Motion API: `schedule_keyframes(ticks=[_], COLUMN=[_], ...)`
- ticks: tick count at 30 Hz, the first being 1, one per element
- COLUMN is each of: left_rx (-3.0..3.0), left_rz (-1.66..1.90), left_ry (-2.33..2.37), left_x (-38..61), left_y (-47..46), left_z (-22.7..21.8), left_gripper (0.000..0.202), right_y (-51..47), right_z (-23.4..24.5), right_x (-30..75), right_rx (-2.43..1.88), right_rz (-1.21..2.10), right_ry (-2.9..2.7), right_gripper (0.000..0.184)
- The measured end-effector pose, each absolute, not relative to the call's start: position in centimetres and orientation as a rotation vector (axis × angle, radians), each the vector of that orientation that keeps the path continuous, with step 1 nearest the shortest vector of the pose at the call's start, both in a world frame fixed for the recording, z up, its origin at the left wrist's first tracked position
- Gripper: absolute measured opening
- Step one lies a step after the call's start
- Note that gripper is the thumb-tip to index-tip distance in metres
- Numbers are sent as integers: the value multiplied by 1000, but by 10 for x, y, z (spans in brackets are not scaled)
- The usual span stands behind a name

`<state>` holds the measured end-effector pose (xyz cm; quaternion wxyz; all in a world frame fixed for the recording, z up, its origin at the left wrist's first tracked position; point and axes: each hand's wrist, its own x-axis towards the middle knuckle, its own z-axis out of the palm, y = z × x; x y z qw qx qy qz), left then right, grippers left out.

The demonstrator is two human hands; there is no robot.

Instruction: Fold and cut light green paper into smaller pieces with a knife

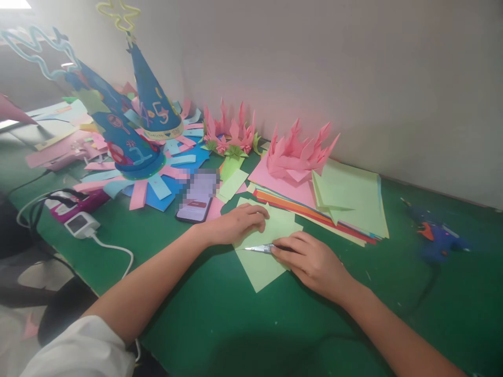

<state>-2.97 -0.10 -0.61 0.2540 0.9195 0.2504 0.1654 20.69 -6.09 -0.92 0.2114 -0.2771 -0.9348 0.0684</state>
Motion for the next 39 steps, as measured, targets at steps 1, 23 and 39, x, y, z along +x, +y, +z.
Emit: schedule_keyframes(ticks=[1,23,39], left_rx=[2497,2440,2360], left_rz=[450,482,383], left_ry=[680,655,686], left_x=[-30,-33,-33], left_y=[-1,1,-8], left_z=[-7,-11,-4], left_gripper=[24,24,37], right_y=[-61,-51,-45], right_z=[-9,-7,-19], right_x=[206,236,221], right_rx=[-764,-819,-1127], right_rz=[192,-14,-17], right_ry=[-2599,-2378,-2424], right_gripper=[26,29,36])
